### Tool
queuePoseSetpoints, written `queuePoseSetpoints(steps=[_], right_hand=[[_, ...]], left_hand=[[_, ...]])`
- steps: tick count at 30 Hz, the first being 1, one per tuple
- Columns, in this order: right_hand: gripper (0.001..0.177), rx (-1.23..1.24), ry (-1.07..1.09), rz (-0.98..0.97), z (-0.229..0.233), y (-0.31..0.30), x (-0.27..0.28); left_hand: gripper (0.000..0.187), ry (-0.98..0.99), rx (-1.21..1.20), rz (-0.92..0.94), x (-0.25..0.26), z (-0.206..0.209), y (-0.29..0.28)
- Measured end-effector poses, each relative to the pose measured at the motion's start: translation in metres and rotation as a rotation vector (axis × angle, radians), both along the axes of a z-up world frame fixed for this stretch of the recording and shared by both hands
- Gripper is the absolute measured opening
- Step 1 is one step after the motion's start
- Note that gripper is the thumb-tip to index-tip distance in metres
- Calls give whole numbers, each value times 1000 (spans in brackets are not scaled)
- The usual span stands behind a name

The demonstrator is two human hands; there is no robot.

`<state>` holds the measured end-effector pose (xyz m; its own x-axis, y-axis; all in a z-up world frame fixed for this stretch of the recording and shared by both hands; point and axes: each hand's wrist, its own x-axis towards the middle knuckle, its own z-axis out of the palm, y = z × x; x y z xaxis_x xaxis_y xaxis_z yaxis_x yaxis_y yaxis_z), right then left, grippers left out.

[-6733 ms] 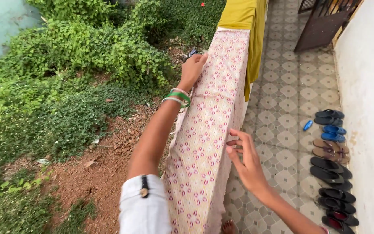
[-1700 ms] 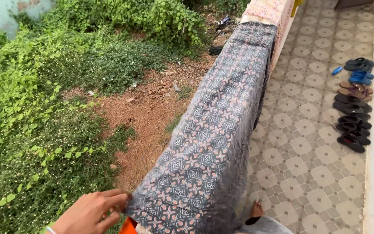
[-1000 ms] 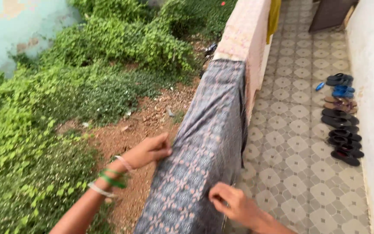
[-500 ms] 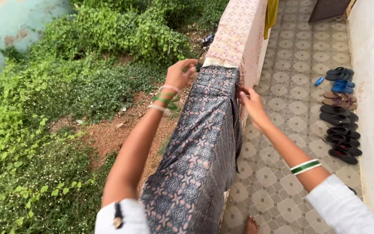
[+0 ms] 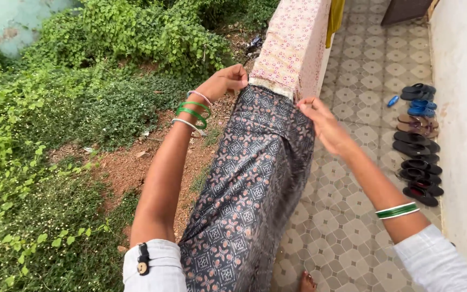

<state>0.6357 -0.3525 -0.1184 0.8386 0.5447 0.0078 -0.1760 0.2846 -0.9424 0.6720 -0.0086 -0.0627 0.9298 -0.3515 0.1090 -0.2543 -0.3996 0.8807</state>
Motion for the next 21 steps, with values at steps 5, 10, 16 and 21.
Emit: queuePoseSetpoints(steps=[5,10,16,21], right_hand=[[16,-125,-288,-105,-10,10,35],[11,-159,-353,-306,-25,25,52],[14,-376,-696,-757,3,25,4],[39,-509,-1254,-158,9,34,-28]], left_hand=[[13,46,-49,123,38,-31,4],[19,-226,-63,218,63,-57,-16],[39,-466,696,676,-54,4,-76],[68,-277,636,279,-187,25,-86]])
